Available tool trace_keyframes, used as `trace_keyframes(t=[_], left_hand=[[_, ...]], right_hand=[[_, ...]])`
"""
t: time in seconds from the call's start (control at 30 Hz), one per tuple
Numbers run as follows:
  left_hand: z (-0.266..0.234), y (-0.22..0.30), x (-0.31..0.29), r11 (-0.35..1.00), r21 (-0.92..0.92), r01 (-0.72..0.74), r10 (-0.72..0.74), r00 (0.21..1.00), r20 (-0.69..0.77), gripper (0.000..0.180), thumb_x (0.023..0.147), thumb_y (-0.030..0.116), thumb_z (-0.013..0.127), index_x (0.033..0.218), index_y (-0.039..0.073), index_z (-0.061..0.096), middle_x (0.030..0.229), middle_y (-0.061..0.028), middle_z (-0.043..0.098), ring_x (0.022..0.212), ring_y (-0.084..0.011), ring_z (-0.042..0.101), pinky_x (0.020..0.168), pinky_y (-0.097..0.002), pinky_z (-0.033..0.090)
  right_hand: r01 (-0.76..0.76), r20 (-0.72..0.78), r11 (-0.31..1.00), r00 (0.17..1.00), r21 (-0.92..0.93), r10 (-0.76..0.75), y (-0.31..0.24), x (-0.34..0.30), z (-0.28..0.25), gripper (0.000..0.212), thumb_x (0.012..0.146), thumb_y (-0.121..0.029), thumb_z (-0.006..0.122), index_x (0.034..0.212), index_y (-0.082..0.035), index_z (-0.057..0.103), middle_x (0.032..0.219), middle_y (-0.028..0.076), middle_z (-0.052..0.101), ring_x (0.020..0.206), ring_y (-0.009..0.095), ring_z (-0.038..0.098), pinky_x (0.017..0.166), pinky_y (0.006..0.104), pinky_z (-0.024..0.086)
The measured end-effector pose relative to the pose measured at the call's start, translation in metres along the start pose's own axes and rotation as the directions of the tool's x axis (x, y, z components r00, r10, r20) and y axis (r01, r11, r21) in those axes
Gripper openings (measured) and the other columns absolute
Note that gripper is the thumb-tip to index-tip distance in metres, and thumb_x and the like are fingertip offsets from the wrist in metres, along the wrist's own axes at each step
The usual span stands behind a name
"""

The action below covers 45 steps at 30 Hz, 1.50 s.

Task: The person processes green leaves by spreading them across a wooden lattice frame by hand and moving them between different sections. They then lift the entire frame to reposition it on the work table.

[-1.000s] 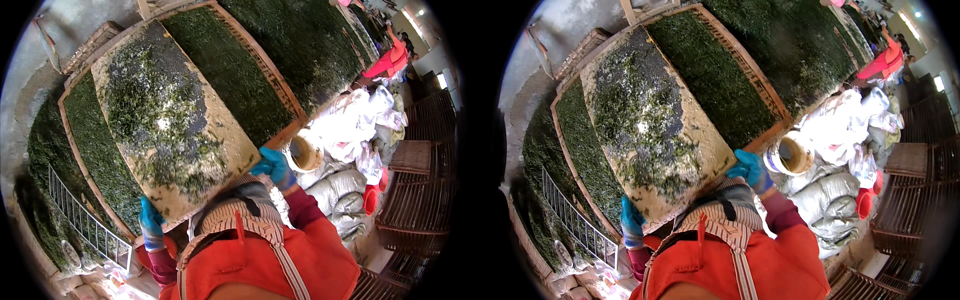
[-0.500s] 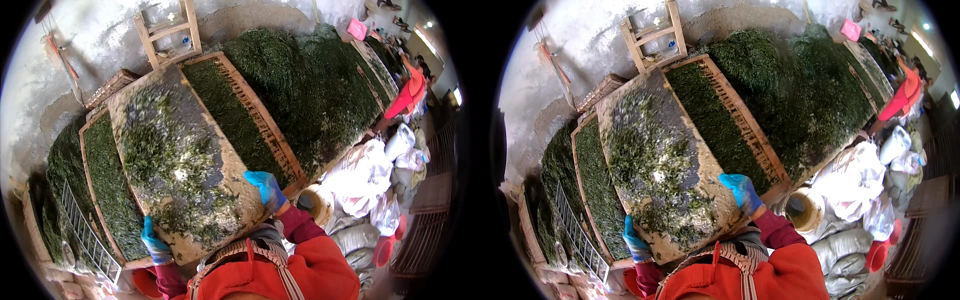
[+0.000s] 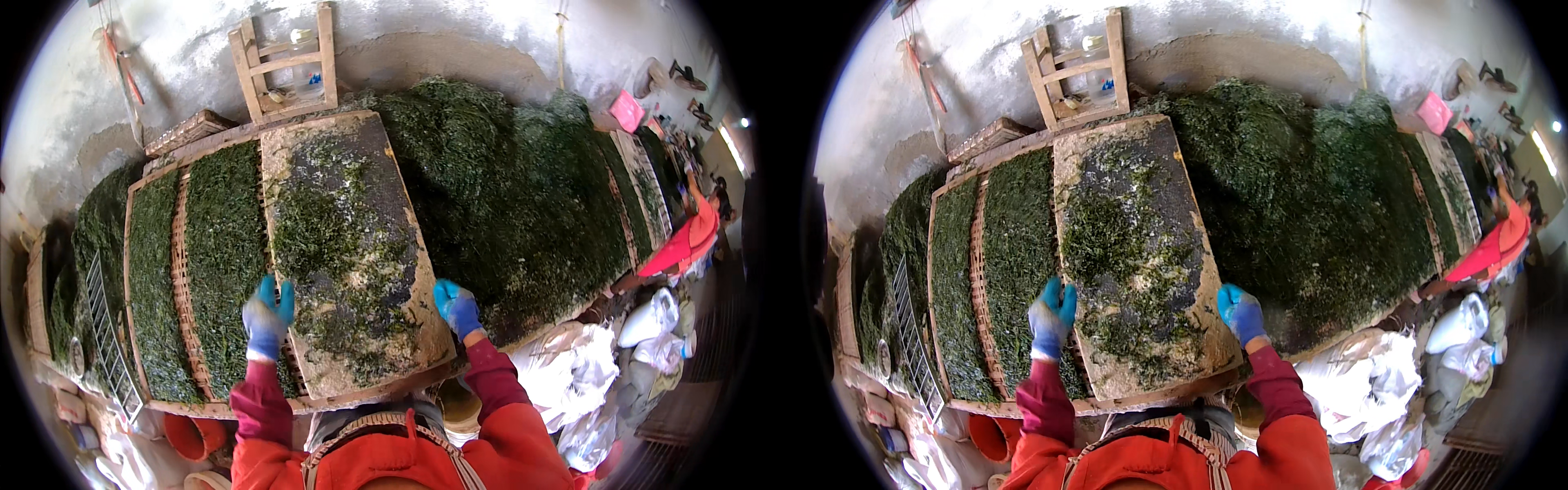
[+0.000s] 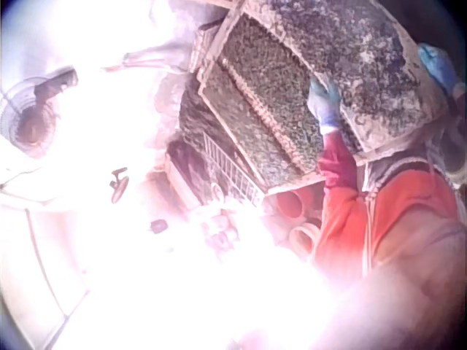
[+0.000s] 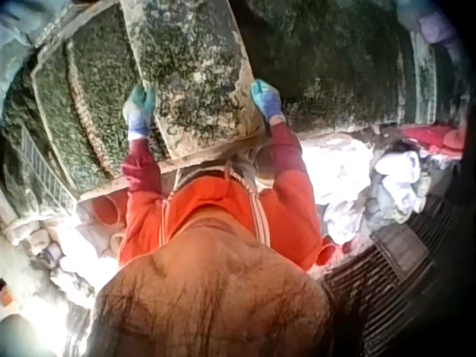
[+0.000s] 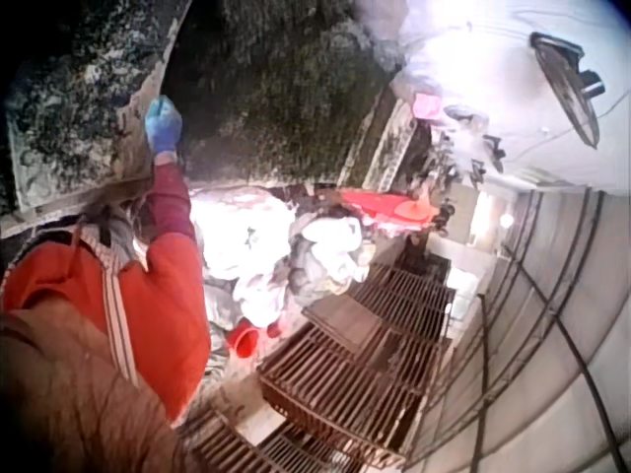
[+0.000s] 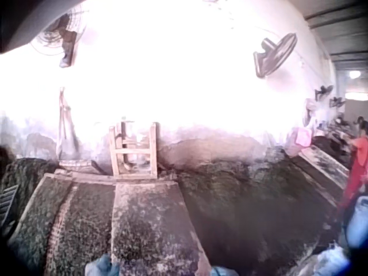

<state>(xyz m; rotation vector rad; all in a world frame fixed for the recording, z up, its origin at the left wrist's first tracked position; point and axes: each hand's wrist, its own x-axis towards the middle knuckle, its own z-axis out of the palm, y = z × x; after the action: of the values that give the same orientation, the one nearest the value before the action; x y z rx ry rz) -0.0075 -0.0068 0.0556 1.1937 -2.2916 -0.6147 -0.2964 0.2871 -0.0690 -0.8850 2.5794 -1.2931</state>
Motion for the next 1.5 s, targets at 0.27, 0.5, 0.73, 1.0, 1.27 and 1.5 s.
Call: trace_keyframes(t=[0.27,0.5,0.73,1.0,1.27,1.5], left_hand=[[0.088,-0.008,0.113,0.880,0.360,-0.308,0.288,0.951,0.111,0.082,0.102,0.055,0.049,0.160,-0.001,0.033,0.166,-0.0253,0.032,0.155,-0.0462,0.024,0.127,-0.0555,0.013],[0.093,-0.023,0.110,0.900,0.142,-0.413,0.424,0.903,-0.062,0.078,0.101,0.053,0.056,0.158,0.002,0.038,0.161,-0.0247,0.040,0.151,-0.0477,0.031,0.126,-0.0540,0.018],[0.086,-0.036,-0.070,0.924,0.238,-0.298,0.295,0.954,0.047,0.076,0.100,0.041,0.060,0.161,0.006,0.032,0.166,-0.0211,0.033,0.154,-0.0468,0.025,0.125,-0.0582,0.019],[0.074,-0.030,-0.084,0.905,0.169,-0.390,0.417,0.892,-0.175,0.064,0.095,0.026,0.067,0.151,0.002,0.049,0.159,-0.0197,0.045,0.144,-0.0428,0.044,0.121,-0.0519,0.034],[0.029,-0.068,-0.210,0.487,-0.566,0.665,-0.561,0.735,0.381,0.040,0.105,0.037,0.062,0.123,0.002,0.065,0.092,0.0027,0.059,0.076,-0.0080,0.055,0.061,-0.0252,0.048],[-0.001,-0.004,-0.137,0.065,-0.853,0.519,-0.379,0.803,0.460,0.051,0.109,0.046,0.052,0.128,0.002,0.068,0.116,-0.0062,0.074,0.103,-0.0185,0.070,0.091,-0.0353,0.056]], right_hand=[[-0.166,-0.079,0.972,0.985,-0.164,0.155,-0.056,0.051,0.061,0.059,0.105,-0.045,0.055,0.144,-0.001,0.053,0.110,0.024,0.074,0.096,0.045,0.072,0.082,0.0496,0.056],[-0.146,0.056,0.989,0.988,0.007,0.145,-0.044,0.052,0.041,0.069,0.106,-0.051,0.050,0.151,0.001,0.047,0.118,0.032,0.070,0.114,0.045,0.068,0.097,0.0467,0.053],[-0.325,0.049,0.944,0.943,-0.051,0.328,-0.032,-0.085,0.016,0.060,0.107,-0.033,0.055,0.152,0.004,0.044,0.129,0.030,0.066,0.113,0.037,0.068,0.096,0.0460,0.052],[-0.126,-0.073,0.991,0.990,-0.054,0.122,-0.019,-0.096,0.013,0.060,0.103,-0.032,0.060,0.149,0.005,0.046,0.133,0.033,0.063,0.122,0.049,0.061,0.100,0.0500,0.051],[-0.189,-0.014,0.981,0.982,0.049,0.190,0.057,-0.147,0.012,0.032,0.103,-0.027,0.065,0.117,0.001,0.070,0.119,0.023,0.070,0.111,0.029,0.067,0.096,0.0408,0.052],[-0.418,0.377,0.811,0.887,0.409,0.267,0.002,-0.082,-0.058,0.040,0.101,-0.043,0.069,0.091,-0.004,0.073,0.084,-0.004,0.062,0.082,0.010,0.055,0.076,0.0335,0.048]])
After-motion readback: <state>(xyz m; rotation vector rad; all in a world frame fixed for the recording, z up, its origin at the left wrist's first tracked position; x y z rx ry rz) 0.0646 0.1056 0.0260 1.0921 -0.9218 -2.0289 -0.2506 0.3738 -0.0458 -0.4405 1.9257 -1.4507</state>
